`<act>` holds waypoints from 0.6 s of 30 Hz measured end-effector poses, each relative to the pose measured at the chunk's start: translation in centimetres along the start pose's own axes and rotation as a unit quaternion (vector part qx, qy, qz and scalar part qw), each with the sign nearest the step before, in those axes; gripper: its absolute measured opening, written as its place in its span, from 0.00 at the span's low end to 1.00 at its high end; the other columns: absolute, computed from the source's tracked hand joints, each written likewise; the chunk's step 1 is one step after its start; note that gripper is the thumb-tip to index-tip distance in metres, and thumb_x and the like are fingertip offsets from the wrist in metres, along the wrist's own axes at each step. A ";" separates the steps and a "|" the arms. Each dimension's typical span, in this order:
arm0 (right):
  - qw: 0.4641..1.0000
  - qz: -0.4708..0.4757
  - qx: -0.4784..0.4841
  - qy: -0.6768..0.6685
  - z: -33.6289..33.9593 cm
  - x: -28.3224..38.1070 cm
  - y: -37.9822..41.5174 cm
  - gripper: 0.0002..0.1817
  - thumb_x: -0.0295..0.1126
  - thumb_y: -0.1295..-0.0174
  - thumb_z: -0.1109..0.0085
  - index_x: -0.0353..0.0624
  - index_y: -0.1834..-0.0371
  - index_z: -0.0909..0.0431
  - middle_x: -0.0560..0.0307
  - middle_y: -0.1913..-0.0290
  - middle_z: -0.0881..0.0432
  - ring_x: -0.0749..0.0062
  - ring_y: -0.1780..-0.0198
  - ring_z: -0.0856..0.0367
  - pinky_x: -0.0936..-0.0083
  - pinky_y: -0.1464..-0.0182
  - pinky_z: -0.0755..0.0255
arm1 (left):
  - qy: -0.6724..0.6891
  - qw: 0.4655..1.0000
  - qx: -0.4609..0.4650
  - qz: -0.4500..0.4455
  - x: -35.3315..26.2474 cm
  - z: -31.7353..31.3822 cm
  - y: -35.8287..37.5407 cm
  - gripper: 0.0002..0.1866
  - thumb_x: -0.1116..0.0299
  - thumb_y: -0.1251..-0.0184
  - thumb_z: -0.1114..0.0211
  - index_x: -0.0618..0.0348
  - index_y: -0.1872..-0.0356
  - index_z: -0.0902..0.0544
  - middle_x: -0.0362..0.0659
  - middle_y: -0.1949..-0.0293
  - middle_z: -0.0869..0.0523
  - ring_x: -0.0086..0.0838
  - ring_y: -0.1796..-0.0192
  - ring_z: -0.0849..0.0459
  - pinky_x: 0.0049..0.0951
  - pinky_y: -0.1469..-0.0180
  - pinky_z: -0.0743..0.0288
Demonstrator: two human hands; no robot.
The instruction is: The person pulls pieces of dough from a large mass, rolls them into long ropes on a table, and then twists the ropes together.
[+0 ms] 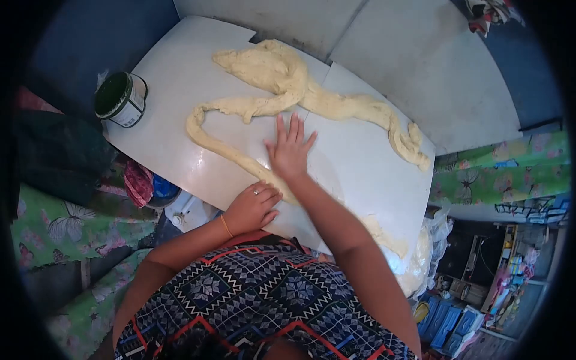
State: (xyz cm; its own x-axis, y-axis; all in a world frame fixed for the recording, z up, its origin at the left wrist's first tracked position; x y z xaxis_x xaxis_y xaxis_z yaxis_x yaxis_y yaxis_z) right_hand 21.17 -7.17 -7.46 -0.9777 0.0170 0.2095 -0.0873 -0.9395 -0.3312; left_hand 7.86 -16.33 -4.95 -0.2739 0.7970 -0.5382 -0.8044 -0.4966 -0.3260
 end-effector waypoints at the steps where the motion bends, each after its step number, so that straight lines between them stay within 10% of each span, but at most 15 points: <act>1: 0.996 0.049 0.004 0.071 0.2 -0.1 -1.4 0.38 0.52 0.33 0.50 0.49 0.23 0.48 0.42 0.22 0.52 0.43 0.23 0.52 0.25 0.32 0.71 | -0.007 1.000 0.000 0.004 -0.1 0.2 -0.2 0.21 0.61 0.44 0.32 0.63 0.52 0.19 0.48 0.52 0.19 0.40 0.44 0.23 0.40 0.35 0.33; 4: 0.996 0.029 -0.021 0.086 -0.3 1.1 -3.2 0.38 0.53 0.32 0.52 0.50 0.23 0.49 0.43 0.22 0.52 0.43 0.24 0.52 0.25 0.32 0.72 | -0.008 1.000 0.012 0.009 0.9 0.3 -0.6 0.20 0.63 0.44 0.32 0.63 0.51 0.19 0.49 0.52 0.19 0.41 0.44 0.23 0.40 0.37 0.31; 6: 0.980 0.188 -0.018 0.059 -1.1 5.0 -1.0 0.37 0.56 0.31 0.56 0.53 0.23 0.49 0.45 0.21 0.53 0.43 0.23 0.53 0.24 0.33 0.74 | 0.038 0.999 -0.018 -0.007 1.0 0.4 -0.4 0.19 0.64 0.43 0.33 0.63 0.52 0.19 0.49 0.52 0.18 0.41 0.45 0.22 0.40 0.37 0.31; 8: 0.999 0.023 -0.023 0.010 -2.1 2.8 -2.7 0.35 0.55 0.32 0.53 0.56 0.25 0.42 0.48 0.22 0.48 0.47 0.23 0.50 0.25 0.32 0.73 | 0.043 0.999 -0.015 -0.001 0.8 0.0 0.1 0.18 0.65 0.42 0.34 0.63 0.52 0.19 0.49 0.52 0.18 0.41 0.45 0.22 0.40 0.36 0.32; 12: 0.994 0.059 -0.040 0.079 -1.9 3.6 -4.7 0.34 0.55 0.32 0.54 0.57 0.24 0.43 0.49 0.22 0.48 0.48 0.22 0.52 0.26 0.31 0.73 | 0.052 0.999 -0.003 -0.001 1.1 0.6 0.4 0.17 0.64 0.41 0.34 0.63 0.53 0.18 0.49 0.52 0.18 0.42 0.45 0.22 0.41 0.35 0.32; 14: 0.968 0.236 -0.063 0.050 -2.6 6.8 -1.3 0.34 0.53 0.30 0.55 0.57 0.23 0.47 0.50 0.21 0.51 0.49 0.21 0.57 0.27 0.31 0.75 | 0.083 0.997 -0.010 0.000 1.9 0.9 0.3 0.17 0.64 0.41 0.34 0.63 0.54 0.18 0.49 0.52 0.18 0.42 0.44 0.22 0.42 0.35 0.32; 18: 0.992 0.103 -0.028 0.063 -1.8 5.1 -6.1 0.32 0.53 0.31 0.54 0.61 0.24 0.43 0.51 0.22 0.48 0.49 0.22 0.53 0.26 0.31 0.73 | -0.018 0.991 -0.115 0.058 2.7 3.7 1.2 0.19 0.63 0.41 0.34 0.64 0.51 0.20 0.51 0.50 0.20 0.46 0.40 0.25 0.46 0.33 0.36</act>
State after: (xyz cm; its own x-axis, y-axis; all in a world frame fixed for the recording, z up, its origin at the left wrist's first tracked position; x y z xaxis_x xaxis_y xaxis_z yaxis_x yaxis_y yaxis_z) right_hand 16.39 -0.72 -6.05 -0.9918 -0.1269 0.0172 0.1090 -0.9068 -0.4071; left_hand 4.22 -13.49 -3.90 -0.3792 0.7394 -0.5563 -0.6257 -0.6478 -0.4345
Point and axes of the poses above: each hand's wrist, its own y-axis away from the middle knuckle, its own z-axis out of the back of the hand, x = y × z, the point moved 5 cm from there along -y, towards the middle knuckle
